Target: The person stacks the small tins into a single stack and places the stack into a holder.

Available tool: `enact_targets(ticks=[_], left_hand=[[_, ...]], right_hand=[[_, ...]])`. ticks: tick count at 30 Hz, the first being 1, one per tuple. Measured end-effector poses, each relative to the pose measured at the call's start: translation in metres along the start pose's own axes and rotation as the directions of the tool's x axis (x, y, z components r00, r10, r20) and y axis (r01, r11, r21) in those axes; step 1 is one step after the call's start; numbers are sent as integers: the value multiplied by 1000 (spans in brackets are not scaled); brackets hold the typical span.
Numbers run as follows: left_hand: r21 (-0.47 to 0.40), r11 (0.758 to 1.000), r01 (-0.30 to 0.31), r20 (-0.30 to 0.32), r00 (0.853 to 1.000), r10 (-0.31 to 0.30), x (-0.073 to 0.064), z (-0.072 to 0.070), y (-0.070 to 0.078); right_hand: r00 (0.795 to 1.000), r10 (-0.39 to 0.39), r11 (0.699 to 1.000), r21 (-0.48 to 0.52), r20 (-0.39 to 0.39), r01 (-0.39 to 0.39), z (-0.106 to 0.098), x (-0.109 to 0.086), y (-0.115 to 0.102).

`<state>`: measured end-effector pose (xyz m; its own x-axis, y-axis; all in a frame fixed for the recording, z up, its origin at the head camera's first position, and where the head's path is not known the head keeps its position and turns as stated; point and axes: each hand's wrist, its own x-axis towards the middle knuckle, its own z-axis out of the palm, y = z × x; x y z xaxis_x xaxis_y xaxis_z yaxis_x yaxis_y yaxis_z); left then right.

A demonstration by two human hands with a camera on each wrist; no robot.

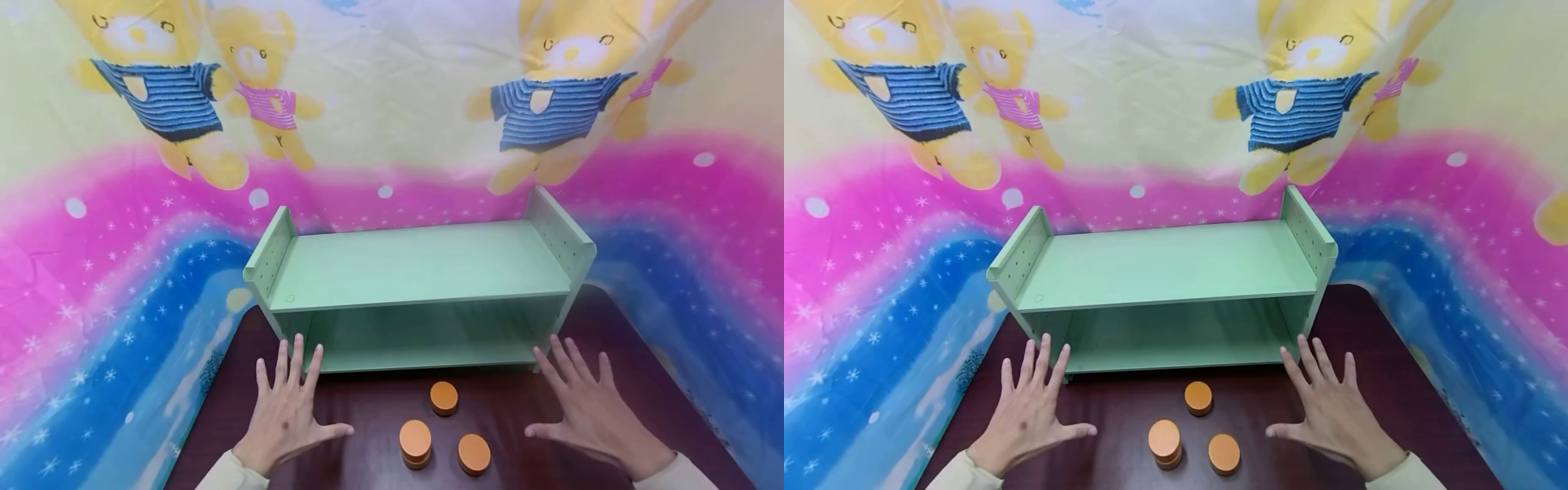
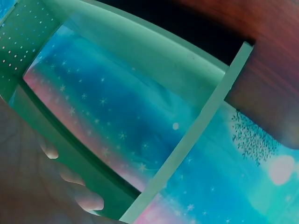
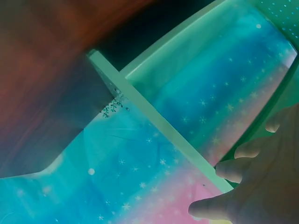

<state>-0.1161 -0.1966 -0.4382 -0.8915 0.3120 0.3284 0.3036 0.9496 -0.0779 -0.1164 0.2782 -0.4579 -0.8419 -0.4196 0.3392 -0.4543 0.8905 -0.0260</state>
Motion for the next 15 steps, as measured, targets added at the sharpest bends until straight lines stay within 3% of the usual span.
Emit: enact_targets(ticks=[10, 15], left_hand=[[-87, 996, 1, 44, 999, 3, -6, 15, 10], [-127, 992, -13, 30, 999, 17, -7, 20, 13]], right_hand=[[999, 13, 988, 153, 41, -19, 9, -2, -3], [997, 26, 976, 213, 74, -42, 14, -4, -3]])
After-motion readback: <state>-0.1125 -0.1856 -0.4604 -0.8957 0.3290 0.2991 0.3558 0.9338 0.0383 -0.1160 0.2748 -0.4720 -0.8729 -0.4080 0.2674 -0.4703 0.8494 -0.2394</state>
